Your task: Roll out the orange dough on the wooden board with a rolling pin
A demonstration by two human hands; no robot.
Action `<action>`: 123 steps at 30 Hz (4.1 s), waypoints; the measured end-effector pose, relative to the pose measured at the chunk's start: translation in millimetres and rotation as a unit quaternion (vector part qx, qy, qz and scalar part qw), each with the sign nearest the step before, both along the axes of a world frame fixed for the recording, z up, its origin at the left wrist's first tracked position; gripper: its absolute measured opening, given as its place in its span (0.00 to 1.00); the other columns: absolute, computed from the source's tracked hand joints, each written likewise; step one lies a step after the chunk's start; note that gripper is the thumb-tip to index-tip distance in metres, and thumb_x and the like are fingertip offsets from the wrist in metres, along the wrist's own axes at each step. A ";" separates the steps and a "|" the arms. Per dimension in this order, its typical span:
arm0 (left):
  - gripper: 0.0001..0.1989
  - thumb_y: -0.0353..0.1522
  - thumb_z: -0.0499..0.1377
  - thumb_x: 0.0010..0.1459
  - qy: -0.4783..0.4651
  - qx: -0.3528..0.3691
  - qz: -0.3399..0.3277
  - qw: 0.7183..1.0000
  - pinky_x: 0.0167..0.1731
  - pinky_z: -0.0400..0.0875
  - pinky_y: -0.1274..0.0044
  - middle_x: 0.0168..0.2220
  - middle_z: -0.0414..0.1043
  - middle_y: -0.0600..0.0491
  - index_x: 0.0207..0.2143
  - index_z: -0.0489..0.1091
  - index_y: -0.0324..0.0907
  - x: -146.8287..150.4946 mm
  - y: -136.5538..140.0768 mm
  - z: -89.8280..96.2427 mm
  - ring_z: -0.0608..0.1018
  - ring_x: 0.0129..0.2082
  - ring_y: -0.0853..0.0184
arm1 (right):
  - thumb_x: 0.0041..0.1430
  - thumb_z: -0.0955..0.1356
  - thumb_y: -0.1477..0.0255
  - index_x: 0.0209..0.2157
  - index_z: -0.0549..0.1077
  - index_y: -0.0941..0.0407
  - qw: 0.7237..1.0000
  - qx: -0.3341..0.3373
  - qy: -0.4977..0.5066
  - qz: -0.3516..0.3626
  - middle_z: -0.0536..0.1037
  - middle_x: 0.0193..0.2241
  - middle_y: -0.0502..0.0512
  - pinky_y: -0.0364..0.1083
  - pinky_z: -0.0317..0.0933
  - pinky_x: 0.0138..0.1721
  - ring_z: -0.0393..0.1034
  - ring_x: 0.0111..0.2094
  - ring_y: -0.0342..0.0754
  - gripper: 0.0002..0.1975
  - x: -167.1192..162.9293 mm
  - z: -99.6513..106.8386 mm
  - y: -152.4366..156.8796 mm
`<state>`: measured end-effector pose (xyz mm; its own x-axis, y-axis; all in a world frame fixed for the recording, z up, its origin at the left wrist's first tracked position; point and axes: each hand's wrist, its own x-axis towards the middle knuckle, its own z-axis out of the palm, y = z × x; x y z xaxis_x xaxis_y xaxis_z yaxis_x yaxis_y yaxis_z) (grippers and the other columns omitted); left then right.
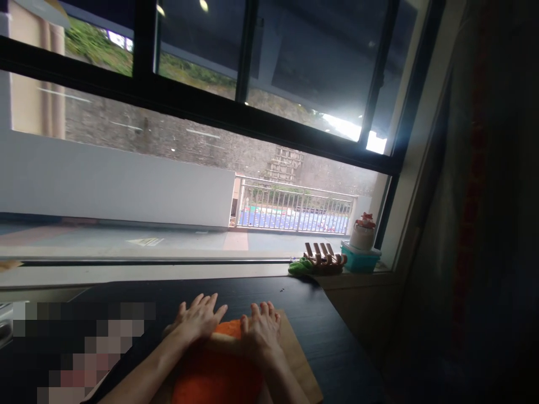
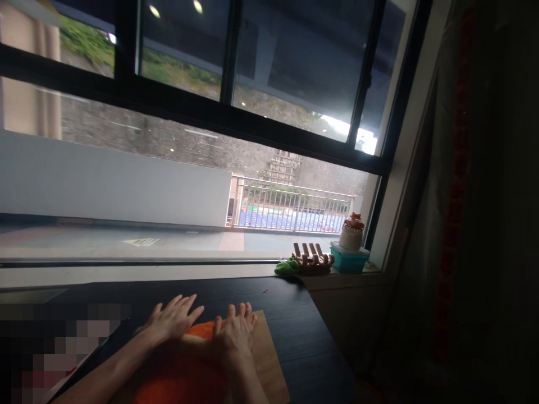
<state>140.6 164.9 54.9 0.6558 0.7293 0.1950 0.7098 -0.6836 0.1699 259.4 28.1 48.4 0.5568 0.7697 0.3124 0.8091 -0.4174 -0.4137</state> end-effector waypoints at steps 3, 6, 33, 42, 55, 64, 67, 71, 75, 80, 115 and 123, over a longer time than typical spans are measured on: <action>0.26 0.42 0.45 0.60 0.044 -0.034 0.027 0.998 0.57 0.47 0.49 0.62 0.58 0.42 0.57 0.65 0.43 -5.9 -8.8 2.8 0.57 0.64 0.49 | 0.63 0.59 0.62 0.54 0.69 0.55 1.000 -0.003 -0.010 0.017 0.67 0.57 0.62 0.59 0.50 0.58 0.54 0.61 0.58 0.23 -7.5 0.5 -9.4; 0.28 0.42 0.43 0.60 0.036 -0.035 0.043 0.998 0.59 0.45 0.53 0.62 0.59 0.42 0.58 0.63 0.40 -24.0 -28.8 6.2 0.57 0.64 0.52 | 0.64 0.57 0.61 0.54 0.69 0.56 0.999 0.004 -0.029 0.040 0.66 0.58 0.61 0.57 0.48 0.60 0.52 0.62 0.57 0.23 -27.3 -0.4 -30.2; 0.31 0.44 0.40 0.62 0.043 -0.021 0.030 0.998 0.61 0.42 0.54 0.62 0.59 0.46 0.61 0.57 0.38 -38.7 -46.9 0.5 0.54 0.65 0.55 | 0.66 0.53 0.65 0.56 0.68 0.55 0.994 -0.042 -0.090 0.043 0.63 0.60 0.58 0.55 0.40 0.62 0.48 0.64 0.55 0.24 -37.9 -5.9 -39.3; 0.30 0.44 0.38 0.63 0.032 -0.018 -0.014 0.999 0.62 0.44 0.56 0.64 0.56 0.48 0.62 0.56 0.41 -89.1 -89.2 2.0 0.54 0.65 0.58 | 0.67 0.52 0.64 0.63 0.57 0.59 0.989 -0.033 -0.107 0.096 0.54 0.64 0.55 0.52 0.33 0.64 0.41 0.66 0.50 0.27 -69.2 -26.3 -80.9; 0.27 0.40 0.40 0.63 0.039 -0.012 0.030 0.999 0.61 0.43 0.54 0.62 0.59 0.45 0.59 0.60 0.38 -43.9 -54.8 6.7 0.55 0.65 0.57 | 0.67 0.52 0.64 0.57 0.67 0.58 0.989 -0.120 -0.060 0.069 0.61 0.61 0.58 0.55 0.42 0.61 0.46 0.64 0.56 0.25 -40.5 9.6 -36.1; 0.27 0.42 0.41 0.63 0.004 -0.043 -0.038 0.998 0.62 0.43 0.57 0.63 0.58 0.50 0.60 0.60 0.44 -97.8 -100.7 10.2 0.54 0.65 0.58 | 0.65 0.56 0.62 0.62 0.60 0.58 0.985 -0.073 -0.102 0.114 0.55 0.64 0.57 0.53 0.38 0.64 0.43 0.65 0.53 0.27 -66.4 -16.1 -86.7; 0.27 0.42 0.41 0.63 0.012 -0.067 -0.053 0.996 0.62 0.44 0.58 0.63 0.57 0.51 0.61 0.58 0.45 -105.4 -105.5 8.9 0.52 0.66 0.59 | 0.65 0.55 0.61 0.58 0.65 0.57 0.985 -0.093 -0.078 0.119 0.58 0.63 0.58 0.54 0.44 0.62 0.45 0.65 0.54 0.25 -62.7 -11.4 -78.7; 0.28 0.42 0.40 0.63 0.015 -0.017 -0.029 0.999 0.63 0.41 0.57 0.64 0.55 0.47 0.61 0.58 0.43 -87.9 -83.7 4.5 0.52 0.66 0.59 | 0.66 0.54 0.60 0.59 0.64 0.56 0.991 -0.077 -0.073 0.081 0.52 0.65 0.59 0.56 0.41 0.62 0.42 0.65 0.55 0.26 -44.0 -0.7 -31.8; 0.31 0.44 0.38 0.63 0.043 -0.030 0.011 0.999 0.62 0.41 0.54 0.64 0.54 0.45 0.62 0.57 0.38 -56.1 -37.7 5.1 0.52 0.66 0.57 | 0.66 0.54 0.59 0.60 0.63 0.55 0.993 -0.086 -0.040 0.065 0.55 0.64 0.62 0.59 0.39 0.61 0.43 0.65 0.57 0.26 -19.8 4.3 24.6; 0.35 0.46 0.36 0.62 0.053 -0.055 0.048 0.996 0.61 0.43 0.54 0.65 0.51 0.43 0.63 0.53 0.34 -33.5 1.7 8.8 0.51 0.66 0.55 | 0.66 0.53 0.57 0.58 0.65 0.57 0.994 -0.094 -0.010 0.061 0.59 0.62 0.65 0.61 0.46 0.58 0.48 0.63 0.60 0.28 -0.8 6.8 61.0; 0.32 0.47 0.40 0.60 0.052 -0.069 0.057 0.995 0.57 0.50 0.50 0.62 0.60 0.45 0.60 0.61 0.42 -31.6 -11.0 7.6 0.57 0.64 0.50 | 0.63 0.56 0.57 0.53 0.70 0.56 0.999 -0.024 -0.017 0.029 0.68 0.56 0.63 0.56 0.51 0.56 0.57 0.59 0.58 0.26 -9.8 4.7 49.2; 0.31 0.46 0.38 0.62 0.059 0.005 0.017 0.998 0.61 0.44 0.55 0.61 0.61 0.47 0.60 0.61 0.43 -59.5 -68.7 7.0 0.57 0.64 0.54 | 0.64 0.56 0.60 0.54 0.69 0.54 0.999 -0.012 -0.028 0.027 0.65 0.58 0.59 0.54 0.45 0.60 0.53 0.61 0.55 0.23 -36.2 -3.2 -10.6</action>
<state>81.1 96.2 62.0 0.6494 0.7500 0.1255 0.7473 -0.6600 0.0767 223.3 17.4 45.2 0.4962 0.8061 0.3224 0.8522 -0.3813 -0.3583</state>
